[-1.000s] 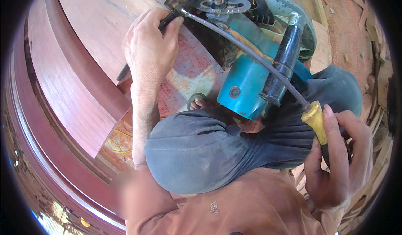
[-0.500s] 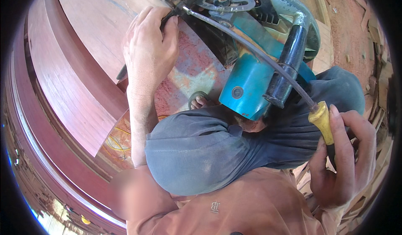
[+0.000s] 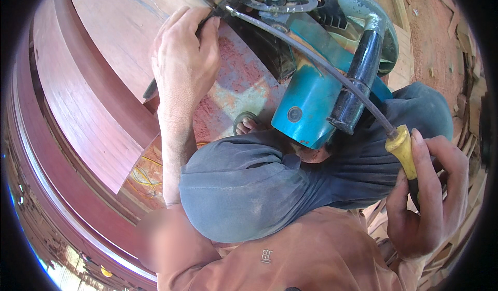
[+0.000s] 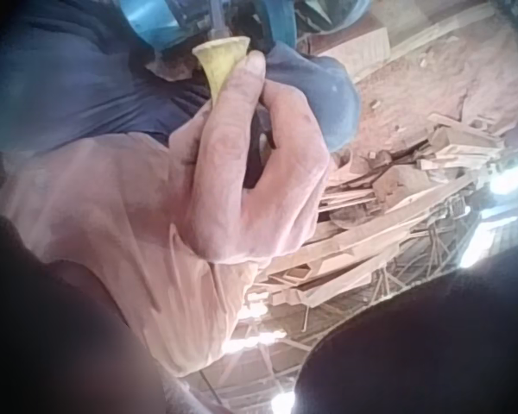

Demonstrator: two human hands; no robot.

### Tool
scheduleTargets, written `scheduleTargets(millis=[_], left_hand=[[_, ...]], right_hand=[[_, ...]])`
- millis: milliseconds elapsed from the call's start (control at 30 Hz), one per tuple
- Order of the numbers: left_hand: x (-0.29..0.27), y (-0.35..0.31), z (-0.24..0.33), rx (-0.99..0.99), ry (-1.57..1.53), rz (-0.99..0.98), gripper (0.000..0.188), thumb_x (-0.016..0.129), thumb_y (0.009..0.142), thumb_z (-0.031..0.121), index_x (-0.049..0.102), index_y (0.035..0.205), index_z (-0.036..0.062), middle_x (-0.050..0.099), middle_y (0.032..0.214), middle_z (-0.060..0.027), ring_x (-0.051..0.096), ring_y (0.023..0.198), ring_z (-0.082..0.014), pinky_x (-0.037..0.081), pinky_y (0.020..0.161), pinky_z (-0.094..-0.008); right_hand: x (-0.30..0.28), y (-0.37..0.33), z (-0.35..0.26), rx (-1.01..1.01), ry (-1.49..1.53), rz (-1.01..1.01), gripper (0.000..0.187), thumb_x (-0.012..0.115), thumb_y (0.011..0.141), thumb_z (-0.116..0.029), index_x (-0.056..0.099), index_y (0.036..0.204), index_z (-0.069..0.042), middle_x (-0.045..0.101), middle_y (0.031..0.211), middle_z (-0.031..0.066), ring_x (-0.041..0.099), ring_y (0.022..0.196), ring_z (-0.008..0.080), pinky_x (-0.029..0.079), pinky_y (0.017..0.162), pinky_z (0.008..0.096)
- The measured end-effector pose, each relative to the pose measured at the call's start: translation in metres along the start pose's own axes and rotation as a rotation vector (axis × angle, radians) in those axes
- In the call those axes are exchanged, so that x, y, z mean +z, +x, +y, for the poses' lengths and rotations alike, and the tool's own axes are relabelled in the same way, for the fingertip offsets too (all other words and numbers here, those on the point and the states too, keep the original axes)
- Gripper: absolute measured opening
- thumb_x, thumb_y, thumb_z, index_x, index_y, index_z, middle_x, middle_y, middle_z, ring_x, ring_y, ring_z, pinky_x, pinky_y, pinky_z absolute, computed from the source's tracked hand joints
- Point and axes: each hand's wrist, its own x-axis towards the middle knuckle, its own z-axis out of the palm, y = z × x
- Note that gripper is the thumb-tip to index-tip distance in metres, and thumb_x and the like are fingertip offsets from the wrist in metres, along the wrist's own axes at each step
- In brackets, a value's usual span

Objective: The person sits on the floor and adjusts a circular saw using a screwdriver. They loosen and tighten screws on the saw's base plate, reposition the blade guard, and make several small adjustments to the tool's settings.

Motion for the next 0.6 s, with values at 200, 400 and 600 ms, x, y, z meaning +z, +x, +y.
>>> scheduleTargets(millis=[200,400,600], left_hand=[[0.0016,0.0002,0.0006,0.0,0.005,0.015,0.018,0.068,0.099,0.016,0.076,0.105,0.0014,0.074,0.099,-0.0168,0.073,0.096,-0.0377,0.055,0.086,-0.0442],[0.0014,0.0004,0.0012,-0.006,0.007,0.009,0.018,0.067,0.099,0.016,0.076,0.105,0.0011,0.074,0.1,-0.0164,0.073,0.096,-0.0374,0.055,0.086,-0.0439],[0.0015,0.0003,0.0006,-0.007,0.002,0.018,0.018,0.068,0.099,0.016,0.076,0.105,0.0015,0.074,0.1,-0.0161,0.073,0.097,-0.0377,0.055,0.087,-0.0441]], right_hand=[[-0.0004,-0.002,-0.0012,-0.002,-0.028,-0.011,0.066,0.073,0.067,0.015,0.072,0.132,0.005,0.067,0.112,0.02,0.07,0.097,0.0322,0.059,0.078,0.0398],[-0.0014,-0.0025,0.0004,-0.026,-0.047,-0.013,0.065,0.075,0.069,0.015,0.072,0.133,0.004,0.068,0.113,0.0197,0.071,0.099,0.0323,0.06,0.078,0.0401],[-0.0008,-0.0025,0.0003,-0.008,-0.041,-0.011,0.066,0.075,0.068,0.016,0.072,0.133,0.004,0.067,0.112,0.0198,0.07,0.096,0.0314,0.059,0.076,0.0393]])
